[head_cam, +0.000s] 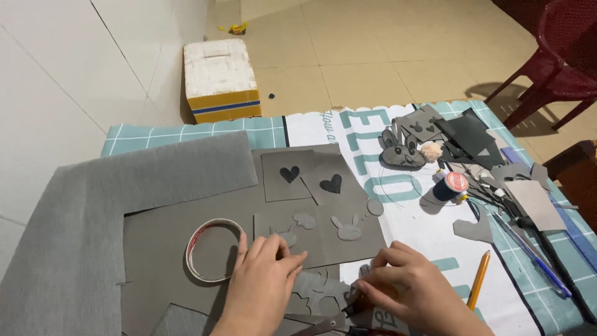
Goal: Cutting out small decorative shapes from a grey foam or leather sheet using scissors.
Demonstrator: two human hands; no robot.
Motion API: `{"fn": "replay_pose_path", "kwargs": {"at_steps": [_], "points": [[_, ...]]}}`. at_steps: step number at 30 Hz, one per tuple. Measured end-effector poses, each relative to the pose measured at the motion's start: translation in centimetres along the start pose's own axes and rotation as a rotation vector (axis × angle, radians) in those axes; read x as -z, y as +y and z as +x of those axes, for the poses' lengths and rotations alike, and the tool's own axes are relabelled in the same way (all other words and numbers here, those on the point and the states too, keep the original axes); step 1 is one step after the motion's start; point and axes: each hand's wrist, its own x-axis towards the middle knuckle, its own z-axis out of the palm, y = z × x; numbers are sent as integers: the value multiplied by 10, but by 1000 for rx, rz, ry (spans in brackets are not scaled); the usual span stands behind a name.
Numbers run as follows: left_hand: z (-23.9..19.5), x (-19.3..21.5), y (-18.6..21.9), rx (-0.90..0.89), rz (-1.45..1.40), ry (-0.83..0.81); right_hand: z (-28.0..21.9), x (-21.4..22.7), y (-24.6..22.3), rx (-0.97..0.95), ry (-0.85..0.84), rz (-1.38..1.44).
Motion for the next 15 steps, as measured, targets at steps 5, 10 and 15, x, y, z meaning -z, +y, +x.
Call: {"fn": "replay_pose_path", "kwargs": {"at_steps": [5,10,15], "points": [[2,10,2,30,92,-49,8,-22,-10,110,196,-63],[5,14,-3,122,129,-68,9,10,-8,-425,134,-198],[7,8,-10,174,198,21,-20,65,-8,-1326,-99,-595]]}}
